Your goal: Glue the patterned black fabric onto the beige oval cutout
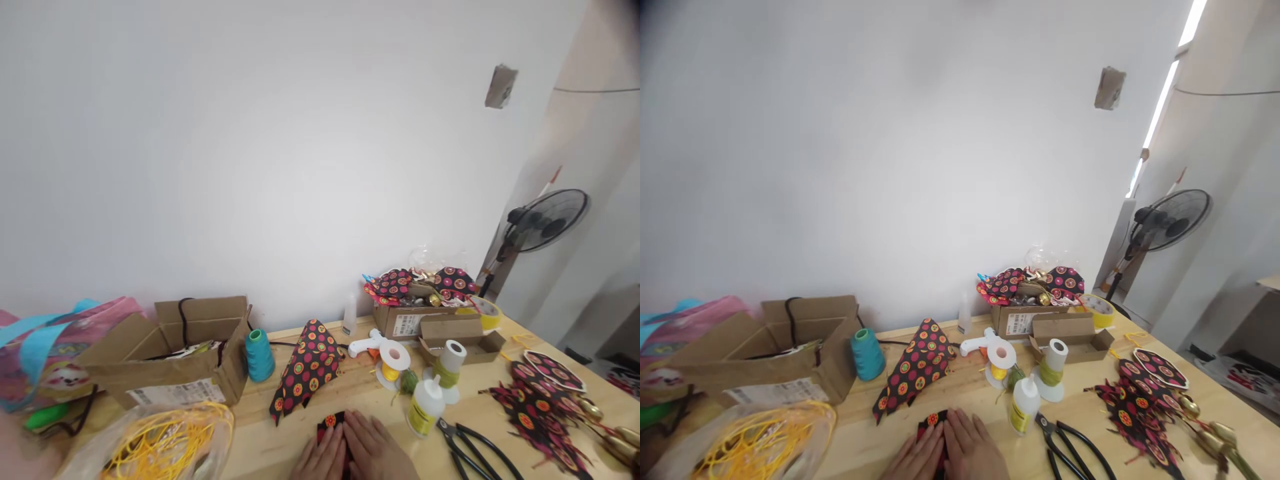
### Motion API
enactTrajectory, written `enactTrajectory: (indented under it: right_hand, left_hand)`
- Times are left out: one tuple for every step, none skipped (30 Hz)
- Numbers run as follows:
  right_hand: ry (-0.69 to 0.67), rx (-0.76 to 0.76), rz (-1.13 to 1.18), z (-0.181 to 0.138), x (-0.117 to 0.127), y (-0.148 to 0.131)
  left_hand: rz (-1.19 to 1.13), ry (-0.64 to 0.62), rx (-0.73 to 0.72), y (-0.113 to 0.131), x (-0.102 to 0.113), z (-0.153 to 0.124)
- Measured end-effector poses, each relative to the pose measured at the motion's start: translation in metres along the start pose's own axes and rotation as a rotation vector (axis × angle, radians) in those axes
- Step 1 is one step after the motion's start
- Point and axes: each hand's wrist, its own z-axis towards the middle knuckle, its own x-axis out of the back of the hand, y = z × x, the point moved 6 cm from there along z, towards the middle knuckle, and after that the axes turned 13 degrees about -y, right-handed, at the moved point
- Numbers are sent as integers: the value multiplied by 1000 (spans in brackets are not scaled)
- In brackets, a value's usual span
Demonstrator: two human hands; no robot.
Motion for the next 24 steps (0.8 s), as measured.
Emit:
enactTrajectory:
  right_hand:
    - [-1, -9, 3, 2, 5, -1]
    - [3, -20, 3, 5, 10, -2]
    - [-1, -32, -1, 7, 13, -3]
    - [-15, -46, -8, 9, 16, -5]
    - [-37, -66, -13, 10, 17, -7]
    - [-68, -87, -10, 11, 17, -9]
    - [-101, -108, 2, 12, 18, -10]
    - [-128, -125, 20, 12, 18, -11]
    - [-147, -135, 44, 11, 19, -12]
    - [-156, -139, 66, 11, 20, -13]
    - [-162, -133, 80, 10, 21, -14]
    - [-164, -126, 85, 10, 23, -14]
    - [-163, -121, 87, 10, 24, -14]
    - [-164, -116, 89, 11, 25, -13]
    - [-164, -111, 90, 11, 25, -13]
    - [-166, -106, 92, 11, 26, -12]
    - [-168, -101, 95, 11, 27, -12]
    - [-172, -96, 98, 11, 29, -12]
    - [-175, -93, 102, 11, 30, -11]
    - [-178, -92, 109, 9, 32, -11]
    - [-184, -90, 117, 8, 33, -10]
    - [-196, -88, 125, 6, 35, -10]
    - [-215, -87, 130, 4, 35, -10]
    - [-237, -92, 133, 3, 36, -10]
  left_hand:
    - [-3, -1, -11, -2, 2, 1]
    - [-3, -1, -11, -4, 5, 2]
    - [-1, -1, -6, -6, 7, 3]
    - [2, -2, 3, -7, 10, 5]
    - [7, -5, 13, -8, 13, 5]
    - [15, -10, 27, -8, 16, 6]
    - [25, -16, 41, -7, 19, 6]
    - [36, -23, 53, -6, 22, 7]
    - [47, -29, 63, -5, 24, 7]
    - [58, -34, 72, -4, 26, 7]
    - [67, -40, 78, -4, 28, 7]
    - [75, -48, 82, -3, 29, 7]
    - [84, -58, 87, -3, 30, 7]
    - [91, -72, 94, -4, 30, 8]
    - [97, -87, 100, -5, 30, 10]
    - [100, -104, 108, -6, 31, 12]
    - [100, -122, 113, -7, 31, 14]
    - [95, -138, 115, -7, 31, 16]
    - [87, -152, 114, -8, 31, 17]
    - [75, -166, 111, -8, 32, 18]
    - [62, -179, 110, -9, 32, 17]
    - [49, -192, 113, -10, 32, 16]
    - [37, -203, 120, -11, 32, 14]
    - [29, -213, 134, -13, 31, 12]
